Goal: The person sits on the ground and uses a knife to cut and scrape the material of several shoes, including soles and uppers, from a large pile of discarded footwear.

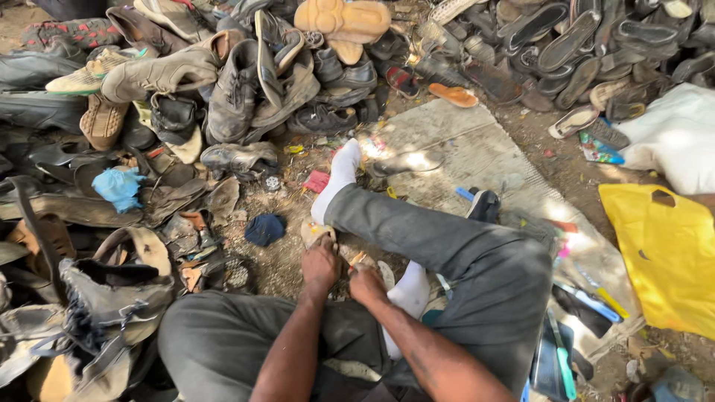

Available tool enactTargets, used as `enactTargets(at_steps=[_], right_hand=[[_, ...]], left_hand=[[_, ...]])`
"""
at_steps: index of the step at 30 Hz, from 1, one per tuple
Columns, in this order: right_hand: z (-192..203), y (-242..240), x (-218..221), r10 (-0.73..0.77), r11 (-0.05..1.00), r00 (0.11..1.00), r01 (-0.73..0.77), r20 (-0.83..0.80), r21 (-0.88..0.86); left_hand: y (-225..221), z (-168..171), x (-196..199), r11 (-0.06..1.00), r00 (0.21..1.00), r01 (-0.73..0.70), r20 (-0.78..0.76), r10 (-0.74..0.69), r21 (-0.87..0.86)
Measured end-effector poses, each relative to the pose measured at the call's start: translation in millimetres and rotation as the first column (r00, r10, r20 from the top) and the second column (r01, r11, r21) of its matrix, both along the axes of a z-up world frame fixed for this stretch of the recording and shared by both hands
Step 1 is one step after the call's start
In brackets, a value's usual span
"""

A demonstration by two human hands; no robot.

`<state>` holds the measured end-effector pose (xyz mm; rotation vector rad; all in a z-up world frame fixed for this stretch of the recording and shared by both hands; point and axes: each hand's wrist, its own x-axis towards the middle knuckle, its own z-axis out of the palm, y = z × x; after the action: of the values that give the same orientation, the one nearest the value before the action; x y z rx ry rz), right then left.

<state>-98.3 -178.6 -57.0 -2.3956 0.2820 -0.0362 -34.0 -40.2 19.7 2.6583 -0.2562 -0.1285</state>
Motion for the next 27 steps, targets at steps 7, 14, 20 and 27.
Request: enactTargets(at_steps=[7, 14, 20, 27], right_hand=[[2.6, -6.3, -14.7, 0.081, 0.996, 0.996, -0.082, 0.020, 0.032], [50.7, 2.7, 13.2, 0.114, 0.989, 0.993, -0.112, -0.021, 0.100], [68.8, 30.2, 40.2, 0.105, 0.993, 0.984, -0.112, -0.143, -0.041], [88.5, 39.8, -26.4, 0.095, 0.993, 0.989, -0.103, -0.114, -0.063]], left_hand=[[-1.0, -42.3, 5.1, 0.995, 0.978, -0.076, 0.190, 0.087, -0.068], [23.2, -50.8, 7.2, 0.897, 0.944, -0.101, 0.243, 0.223, -0.430], [28.2, -60.8, 10.5, 0.898, 0.960, -0.218, 0.082, 0.268, -0.383], [39.5, -84.7, 22.6, 0.839, 0.968, -0.107, 0.138, 0.211, -0.534]])
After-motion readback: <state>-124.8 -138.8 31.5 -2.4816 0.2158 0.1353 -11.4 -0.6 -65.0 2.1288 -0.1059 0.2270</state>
